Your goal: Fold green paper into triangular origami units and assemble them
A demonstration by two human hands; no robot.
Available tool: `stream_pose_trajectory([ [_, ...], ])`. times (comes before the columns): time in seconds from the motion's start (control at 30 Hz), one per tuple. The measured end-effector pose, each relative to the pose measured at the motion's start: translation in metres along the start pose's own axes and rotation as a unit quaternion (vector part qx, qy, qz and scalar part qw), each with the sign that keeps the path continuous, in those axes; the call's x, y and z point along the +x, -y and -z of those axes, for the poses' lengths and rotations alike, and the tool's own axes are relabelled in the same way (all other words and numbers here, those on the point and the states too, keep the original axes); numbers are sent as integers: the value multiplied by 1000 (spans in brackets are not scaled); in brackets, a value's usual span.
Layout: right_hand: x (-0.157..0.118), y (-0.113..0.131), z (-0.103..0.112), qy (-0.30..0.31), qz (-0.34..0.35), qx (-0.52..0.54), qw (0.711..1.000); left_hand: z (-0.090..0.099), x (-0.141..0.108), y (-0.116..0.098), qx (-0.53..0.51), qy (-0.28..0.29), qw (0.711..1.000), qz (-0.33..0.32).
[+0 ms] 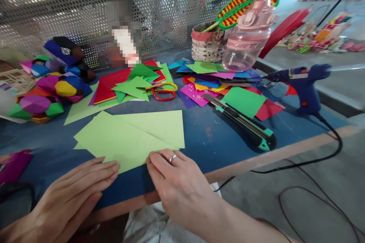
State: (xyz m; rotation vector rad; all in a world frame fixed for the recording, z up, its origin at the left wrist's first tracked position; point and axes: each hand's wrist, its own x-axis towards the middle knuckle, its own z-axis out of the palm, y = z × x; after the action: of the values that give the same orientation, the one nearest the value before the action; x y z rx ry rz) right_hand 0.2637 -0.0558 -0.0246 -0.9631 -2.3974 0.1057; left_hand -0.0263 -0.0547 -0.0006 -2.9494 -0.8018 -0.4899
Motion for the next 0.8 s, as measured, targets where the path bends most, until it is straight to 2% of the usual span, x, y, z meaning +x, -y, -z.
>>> stream_pose_trajectory([
  [0.13, -1, 1, 0, 2, 4, -10, 1000, 7, -7, -1, 20, 17, 1000, 7],
  [0.27, -1, 1, -2, -1, 7, -18, 1000, 8, 0, -9, 5, 10, 999, 44],
  [0.43, 1, 2, 0, 4, -3, -11, 1000, -4, 28, -17, 42, -44, 996, 60],
  [0.6, 0, 1, 4, 9, -16, 24, 1000, -16, 55, -15, 54, -30, 997, 51],
  [0.8, 6, -9, 13, -35, -110, 38, 993, -13, 64, -9, 32, -3, 999, 36],
])
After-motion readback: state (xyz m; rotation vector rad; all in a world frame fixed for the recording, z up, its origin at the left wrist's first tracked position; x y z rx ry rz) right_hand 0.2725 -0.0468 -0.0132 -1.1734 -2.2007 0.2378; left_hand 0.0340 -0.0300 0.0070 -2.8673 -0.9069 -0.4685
